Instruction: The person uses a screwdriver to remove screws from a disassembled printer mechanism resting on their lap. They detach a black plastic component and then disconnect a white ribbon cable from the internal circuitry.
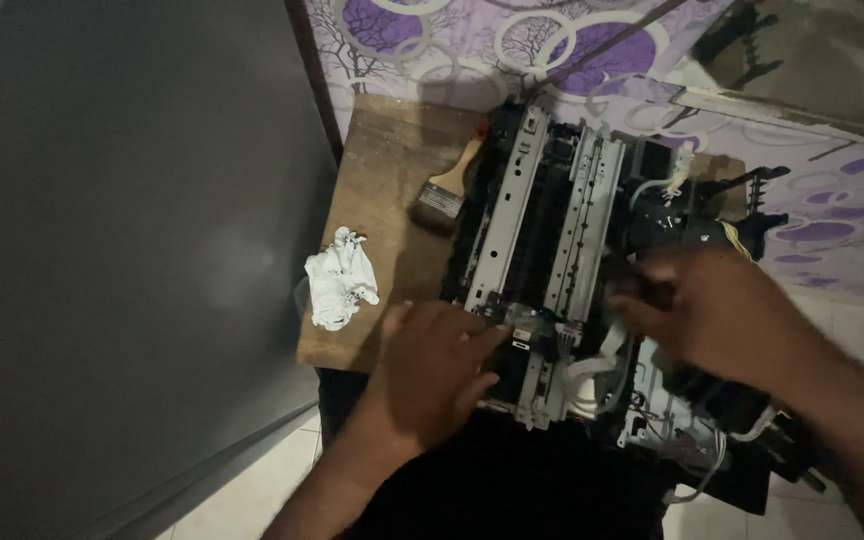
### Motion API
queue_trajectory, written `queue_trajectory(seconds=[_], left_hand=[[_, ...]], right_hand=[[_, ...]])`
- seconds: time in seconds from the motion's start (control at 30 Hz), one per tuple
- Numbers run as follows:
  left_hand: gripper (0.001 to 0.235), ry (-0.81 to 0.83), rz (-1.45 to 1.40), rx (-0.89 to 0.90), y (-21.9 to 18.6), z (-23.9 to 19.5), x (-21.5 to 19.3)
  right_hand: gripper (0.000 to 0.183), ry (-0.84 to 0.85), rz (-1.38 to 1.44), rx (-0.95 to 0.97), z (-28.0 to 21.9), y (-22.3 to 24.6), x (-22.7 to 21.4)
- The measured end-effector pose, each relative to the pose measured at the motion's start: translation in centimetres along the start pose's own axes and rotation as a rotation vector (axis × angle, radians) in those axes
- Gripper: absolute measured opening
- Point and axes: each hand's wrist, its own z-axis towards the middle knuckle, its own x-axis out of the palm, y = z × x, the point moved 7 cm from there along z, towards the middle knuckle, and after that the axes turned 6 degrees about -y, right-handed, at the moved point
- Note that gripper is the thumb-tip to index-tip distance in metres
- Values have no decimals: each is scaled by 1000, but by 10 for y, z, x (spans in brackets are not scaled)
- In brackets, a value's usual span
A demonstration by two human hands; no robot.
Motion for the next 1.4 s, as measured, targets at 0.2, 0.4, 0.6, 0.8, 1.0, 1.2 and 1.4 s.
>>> queue_trajectory(seconds=[0.2, 0.4, 0.6, 0.8, 1.0, 1.2, 1.4], left_hand=[[58, -256, -94, 79, 5, -11, -2], [42, -242, -104, 79, 1, -4, -9], [40, -300, -117, 43, 7, -15, -13], [37, -300, -207, 11, 10, -16, -23], [28, -335, -295, 29, 10, -18, -27], [26, -403, -263, 27, 9, -16, -35], [29, -414, -394, 9, 4, -12, -34]], right_hand=[[37, -178, -12, 18, 9, -51, -17], [64, -236, -191, 65, 13, -65, -28], [45, -97, -68, 161, 29, -83, -16], [38, 41, -61, 131, 39, -81, 3], [41, 71, -9, 20, 32, -84, 2], [24, -166, 288, 81, -5, -136, -18], [45, -422, 875, -133, -79, -149, 18]])
